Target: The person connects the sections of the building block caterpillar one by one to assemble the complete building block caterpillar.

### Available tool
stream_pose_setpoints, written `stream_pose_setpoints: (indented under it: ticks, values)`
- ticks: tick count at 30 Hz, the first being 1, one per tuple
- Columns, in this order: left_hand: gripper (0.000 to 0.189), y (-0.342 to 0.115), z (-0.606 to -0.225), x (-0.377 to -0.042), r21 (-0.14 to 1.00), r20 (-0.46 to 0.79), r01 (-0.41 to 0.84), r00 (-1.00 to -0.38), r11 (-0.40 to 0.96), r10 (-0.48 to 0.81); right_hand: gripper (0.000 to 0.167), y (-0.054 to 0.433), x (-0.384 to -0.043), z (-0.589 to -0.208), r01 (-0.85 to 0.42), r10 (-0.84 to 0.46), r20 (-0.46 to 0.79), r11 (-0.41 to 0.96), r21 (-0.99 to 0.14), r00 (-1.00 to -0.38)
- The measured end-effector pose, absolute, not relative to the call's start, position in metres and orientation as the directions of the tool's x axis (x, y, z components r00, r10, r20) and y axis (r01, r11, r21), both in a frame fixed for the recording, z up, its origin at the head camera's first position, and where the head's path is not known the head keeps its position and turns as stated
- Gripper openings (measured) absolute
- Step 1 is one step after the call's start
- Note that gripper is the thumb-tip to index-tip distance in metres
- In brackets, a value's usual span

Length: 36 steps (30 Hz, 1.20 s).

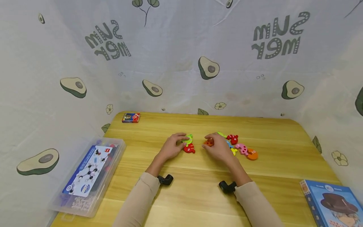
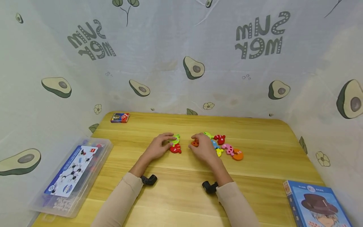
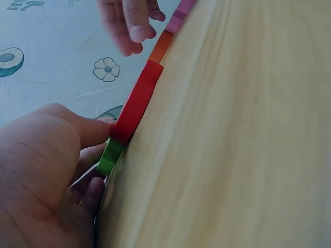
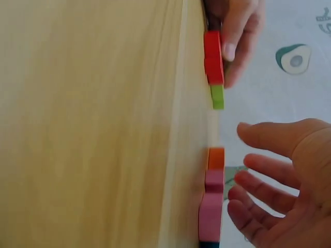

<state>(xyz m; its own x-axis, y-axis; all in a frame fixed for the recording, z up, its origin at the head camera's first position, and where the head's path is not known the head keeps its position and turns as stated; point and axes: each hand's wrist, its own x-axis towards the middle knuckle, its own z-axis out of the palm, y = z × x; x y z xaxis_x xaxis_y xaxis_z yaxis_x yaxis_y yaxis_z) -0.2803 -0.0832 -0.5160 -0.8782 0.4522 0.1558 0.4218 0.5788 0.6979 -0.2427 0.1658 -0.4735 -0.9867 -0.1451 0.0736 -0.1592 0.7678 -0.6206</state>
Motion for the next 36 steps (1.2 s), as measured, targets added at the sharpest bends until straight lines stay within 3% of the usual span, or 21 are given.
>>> stream_pose_setpoints:
  ticks: [8, 15, 25, 36]
  values:
    - [0.063, -0.085, -0.519, -0.28, 0.644, 0.112, 0.444, -0.861, 0.623, 0.497, 0.048, 0.179, -0.25, -0.476, -0.16, -0.168, 0.033, 0.838, -0.522, -0.985]
    - [0.063, -0.086, -0.518, -0.28, 0.658, 0.112, 0.442, -0.858, 0.61, 0.501, 0.04, 0.177, -0.248, -0.474, -0.182, -0.192, 0.036, 0.832, -0.524, -0.981]
    - [0.062, -0.085, -0.514, -0.278, 0.658, 0.099, 0.451, -0.846, 0.603, 0.525, 0.044, 0.177, -0.244, -0.476, -0.197, -0.202, 0.054, 0.808, -0.555, -0.978]
    - [0.063, -0.085, -0.515, -0.278, 0.667, 0.096, 0.404, -0.88, 0.626, 0.466, 0.046, 0.168, -0.233, -0.474, -0.216, -0.209, 0.087, 0.75, -0.625, -0.974]
